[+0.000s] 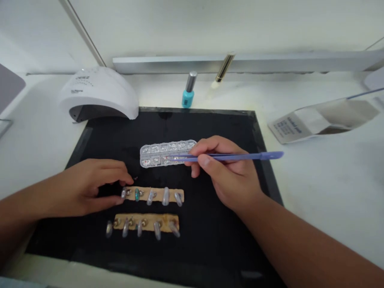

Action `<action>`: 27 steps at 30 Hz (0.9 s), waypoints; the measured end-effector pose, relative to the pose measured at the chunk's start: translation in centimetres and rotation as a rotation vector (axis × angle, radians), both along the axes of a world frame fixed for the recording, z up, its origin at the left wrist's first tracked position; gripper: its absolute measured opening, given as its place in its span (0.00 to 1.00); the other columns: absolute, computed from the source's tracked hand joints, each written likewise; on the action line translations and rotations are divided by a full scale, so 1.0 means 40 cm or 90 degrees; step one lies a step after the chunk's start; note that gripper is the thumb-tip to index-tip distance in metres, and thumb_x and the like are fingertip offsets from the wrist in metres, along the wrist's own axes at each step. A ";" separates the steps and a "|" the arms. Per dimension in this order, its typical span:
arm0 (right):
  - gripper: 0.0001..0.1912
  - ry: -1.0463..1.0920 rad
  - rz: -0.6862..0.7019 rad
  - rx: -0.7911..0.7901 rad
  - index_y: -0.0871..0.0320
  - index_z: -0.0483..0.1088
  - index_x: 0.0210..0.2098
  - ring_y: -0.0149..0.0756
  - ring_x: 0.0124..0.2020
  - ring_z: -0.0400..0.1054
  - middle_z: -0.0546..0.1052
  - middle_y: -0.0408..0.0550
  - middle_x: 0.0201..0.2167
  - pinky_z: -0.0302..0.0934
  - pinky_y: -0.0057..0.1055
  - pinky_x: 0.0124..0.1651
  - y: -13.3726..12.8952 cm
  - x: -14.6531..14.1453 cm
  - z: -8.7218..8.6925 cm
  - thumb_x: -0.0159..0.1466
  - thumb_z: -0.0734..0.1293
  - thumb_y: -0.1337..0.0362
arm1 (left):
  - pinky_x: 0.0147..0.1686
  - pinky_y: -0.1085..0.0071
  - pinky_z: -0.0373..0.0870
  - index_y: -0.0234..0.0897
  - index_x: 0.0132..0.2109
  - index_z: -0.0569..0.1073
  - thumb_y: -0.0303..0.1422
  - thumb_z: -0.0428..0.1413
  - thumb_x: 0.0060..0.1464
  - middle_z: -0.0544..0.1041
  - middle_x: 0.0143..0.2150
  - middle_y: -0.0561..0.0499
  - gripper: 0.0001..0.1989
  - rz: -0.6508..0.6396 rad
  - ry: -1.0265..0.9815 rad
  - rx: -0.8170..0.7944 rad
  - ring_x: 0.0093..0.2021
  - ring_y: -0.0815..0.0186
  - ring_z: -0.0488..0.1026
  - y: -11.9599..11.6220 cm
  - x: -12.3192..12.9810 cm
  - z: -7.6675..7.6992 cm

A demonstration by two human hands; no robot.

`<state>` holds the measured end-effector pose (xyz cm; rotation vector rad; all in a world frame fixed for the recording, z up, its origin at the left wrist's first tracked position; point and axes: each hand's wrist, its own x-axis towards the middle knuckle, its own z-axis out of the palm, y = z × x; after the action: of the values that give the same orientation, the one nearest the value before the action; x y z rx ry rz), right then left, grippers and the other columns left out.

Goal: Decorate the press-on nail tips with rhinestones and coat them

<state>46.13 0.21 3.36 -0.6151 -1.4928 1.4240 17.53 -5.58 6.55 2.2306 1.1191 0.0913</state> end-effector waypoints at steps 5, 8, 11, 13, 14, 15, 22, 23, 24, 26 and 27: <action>0.05 -0.072 0.032 -0.006 0.55 0.75 0.38 0.32 0.24 0.70 0.75 0.44 0.27 0.66 0.32 0.28 -0.005 -0.002 0.004 0.63 0.70 0.61 | 0.35 0.70 0.67 0.39 0.45 0.74 0.34 0.57 0.58 0.76 0.38 0.51 0.08 -0.027 -0.028 0.041 0.37 0.65 0.72 0.004 0.002 -0.023; 0.05 -0.141 0.058 0.027 0.55 0.75 0.37 0.33 0.25 0.71 0.76 0.45 0.27 0.67 0.32 0.28 -0.005 -0.004 0.009 0.64 0.69 0.61 | 0.33 0.70 0.65 0.39 0.42 0.75 0.30 0.58 0.56 0.75 0.36 0.52 0.06 -0.045 -0.059 0.068 0.35 0.66 0.71 0.004 0.005 -0.031; 0.04 -0.191 0.079 0.073 0.56 0.74 0.37 0.34 0.27 0.71 0.76 0.46 0.28 0.67 0.31 0.29 -0.004 -0.006 0.013 0.66 0.67 0.64 | 0.30 0.71 0.63 0.38 0.39 0.74 0.27 0.58 0.53 0.74 0.33 0.53 0.06 -0.058 -0.072 0.086 0.32 0.68 0.68 0.003 0.003 -0.035; 0.03 -0.220 0.098 0.105 0.56 0.73 0.38 0.33 0.28 0.71 0.76 0.46 0.29 0.67 0.31 0.30 -0.003 -0.008 0.015 0.65 0.66 0.66 | 0.29 0.71 0.62 0.37 0.38 0.74 0.26 0.58 0.52 0.74 0.32 0.53 0.05 -0.060 -0.074 0.085 0.31 0.68 0.67 0.003 0.000 -0.035; 0.03 -0.237 0.113 0.122 0.56 0.73 0.38 0.33 0.29 0.71 0.76 0.46 0.29 0.67 0.31 0.31 -0.003 -0.010 0.017 0.65 0.67 0.68 | 0.29 0.70 0.61 0.37 0.38 0.74 0.26 0.58 0.52 0.73 0.32 0.53 0.05 -0.061 -0.073 0.082 0.31 0.68 0.67 0.003 -0.001 -0.035; 0.04 -0.254 0.128 0.141 0.56 0.73 0.38 0.33 0.29 0.71 0.76 0.46 0.29 0.67 0.31 0.32 -0.002 -0.012 0.019 0.64 0.67 0.68 | 0.29 0.70 0.61 0.37 0.37 0.74 0.26 0.58 0.52 0.73 0.32 0.53 0.05 -0.062 -0.073 0.079 0.31 0.68 0.66 0.004 -0.003 -0.034; 0.03 -0.305 0.212 0.251 0.59 0.71 0.36 0.30 0.28 0.70 0.75 0.45 0.27 0.65 0.28 0.32 0.001 -0.026 0.032 0.65 0.65 0.71 | 0.28 0.69 0.60 0.37 0.37 0.74 0.26 0.58 0.52 0.72 0.31 0.53 0.04 -0.070 -0.073 0.076 0.31 0.67 0.66 0.007 -0.008 -0.029; 0.03 -0.306 0.216 0.260 0.59 0.71 0.36 0.30 0.28 0.70 0.75 0.45 0.27 0.65 0.27 0.32 0.001 -0.027 0.032 0.65 0.65 0.71 | 0.28 0.69 0.60 0.37 0.37 0.75 0.26 0.58 0.52 0.73 0.31 0.53 0.04 -0.070 -0.076 0.075 0.31 0.67 0.66 0.007 -0.009 -0.029; 0.04 -0.305 0.221 0.267 0.60 0.70 0.36 0.29 0.28 0.70 0.75 0.45 0.27 0.64 0.27 0.32 0.000 -0.027 0.032 0.65 0.64 0.72 | 0.28 0.69 0.60 0.37 0.37 0.75 0.26 0.58 0.52 0.73 0.31 0.53 0.04 -0.070 -0.078 0.075 0.31 0.67 0.66 0.007 -0.009 -0.029; 0.04 -0.310 0.228 0.270 0.60 0.70 0.36 0.28 0.28 0.69 0.74 0.45 0.26 0.64 0.26 0.31 -0.002 -0.027 0.032 0.65 0.64 0.73 | 0.28 0.69 0.60 0.38 0.37 0.75 0.27 0.58 0.52 0.73 0.31 0.53 0.04 -0.070 -0.083 0.076 0.31 0.68 0.66 0.007 -0.009 -0.030; 0.05 -0.314 0.229 0.267 0.61 0.70 0.36 0.28 0.28 0.69 0.74 0.45 0.26 0.64 0.25 0.31 -0.003 -0.026 0.031 0.65 0.63 0.73 | 0.28 0.69 0.60 0.38 0.37 0.74 0.27 0.58 0.52 0.73 0.31 0.54 0.04 -0.071 -0.084 0.078 0.31 0.68 0.66 0.007 -0.010 -0.030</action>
<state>45.08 0.09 4.62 -0.4643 -2.3136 1.2022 17.15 -5.30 5.34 2.3521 0.9394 0.2631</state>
